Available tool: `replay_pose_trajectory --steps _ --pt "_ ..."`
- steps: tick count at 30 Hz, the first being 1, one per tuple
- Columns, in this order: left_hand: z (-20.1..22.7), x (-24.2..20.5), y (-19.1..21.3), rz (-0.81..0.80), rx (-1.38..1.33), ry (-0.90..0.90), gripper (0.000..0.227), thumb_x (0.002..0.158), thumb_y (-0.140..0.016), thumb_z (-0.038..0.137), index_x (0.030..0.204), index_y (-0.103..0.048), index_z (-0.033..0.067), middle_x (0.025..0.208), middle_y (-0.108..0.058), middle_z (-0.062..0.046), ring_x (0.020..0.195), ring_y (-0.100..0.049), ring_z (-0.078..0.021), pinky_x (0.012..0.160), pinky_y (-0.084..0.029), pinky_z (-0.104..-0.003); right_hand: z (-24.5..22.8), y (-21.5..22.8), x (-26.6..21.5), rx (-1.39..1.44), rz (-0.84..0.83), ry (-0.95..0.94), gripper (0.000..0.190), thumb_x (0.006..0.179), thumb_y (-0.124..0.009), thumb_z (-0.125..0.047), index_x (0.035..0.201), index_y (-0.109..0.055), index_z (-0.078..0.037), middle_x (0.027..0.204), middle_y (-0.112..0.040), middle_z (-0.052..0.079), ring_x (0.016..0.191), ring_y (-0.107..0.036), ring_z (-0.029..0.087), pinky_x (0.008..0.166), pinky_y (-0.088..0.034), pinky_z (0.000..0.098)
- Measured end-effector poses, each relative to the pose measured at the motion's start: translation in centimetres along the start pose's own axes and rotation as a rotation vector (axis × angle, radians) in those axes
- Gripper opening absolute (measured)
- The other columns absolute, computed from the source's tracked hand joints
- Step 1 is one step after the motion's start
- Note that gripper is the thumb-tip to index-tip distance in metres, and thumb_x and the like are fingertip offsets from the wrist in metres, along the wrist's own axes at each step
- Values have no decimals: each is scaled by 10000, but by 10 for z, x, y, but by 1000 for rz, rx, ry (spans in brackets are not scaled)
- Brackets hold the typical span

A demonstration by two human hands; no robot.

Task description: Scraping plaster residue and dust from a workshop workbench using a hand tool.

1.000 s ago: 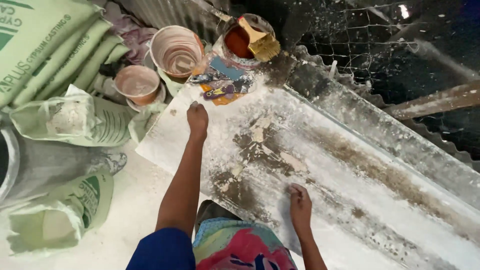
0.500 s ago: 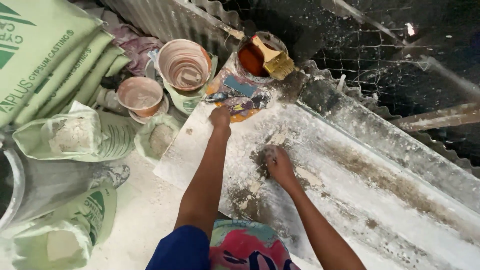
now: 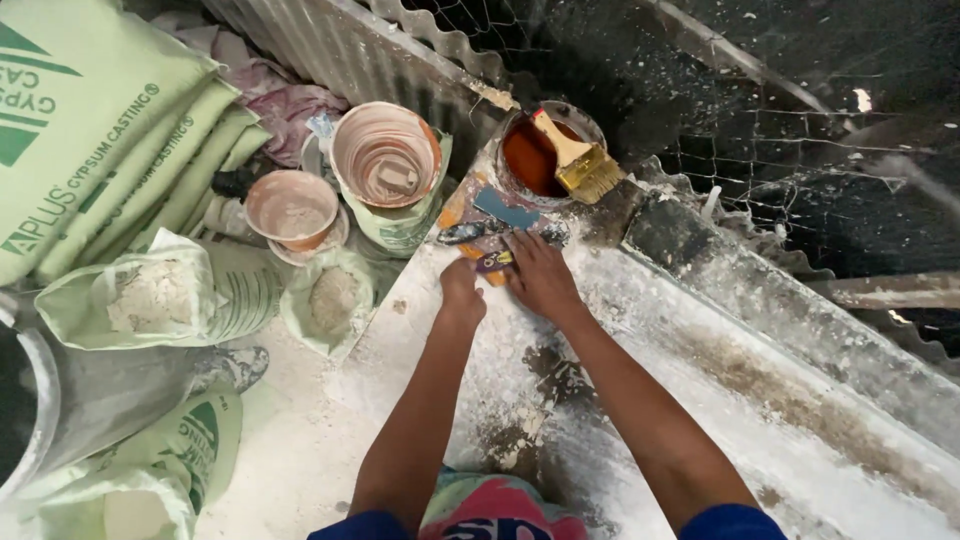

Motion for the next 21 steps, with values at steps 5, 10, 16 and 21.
replay_pose_trajectory --steps 5,10,16,21 --pt "35 -67 -10 -153 7 -49 168 871 -600 173 993 -486 164 987 -477 -3 937 -534 -185 916 -489 -454 12 -4 3 5 -53 13 578 990 -587 -430 1502 -515 -171 1493 -541 124 1395 -510 304 1021 -464 518" --pt "38 -63 -8 -142 160 -166 337 1069 -505 387 1199 -484 76 1015 -552 -44 824 -554 -135 914 -588 -409 13 3 5 5 45 60 509 1007 -529 -434 1465 -552 -215 1445 -592 77 1339 -567 262 984 -474 471" --pt "63 -91 13 -127 365 -424 341 1074 -566 342 950 -557 25 857 -574 -97 775 -636 -187 735 -645 -391 21 -2 8 36 75 52 496 960 -562 -440 1409 -597 -232 1413 -610 49 1323 -583 244 974 -487 453" --pt "80 -138 68 -87 566 -449 282 1026 -610 261 854 -578 40 763 -583 -72 669 -624 -164 604 -606 -363 14 -10 7 15 108 53 515 929 -604 -437 1408 -593 -247 1446 -579 47 1365 -543 258 965 -482 455"
Point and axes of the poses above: each hand's wrist, its own x-axis towards the middle knuckle, its own y-axis out of the back of the hand, z = x × y, the point moved 6 cm from there along x, towards the middle knuckle
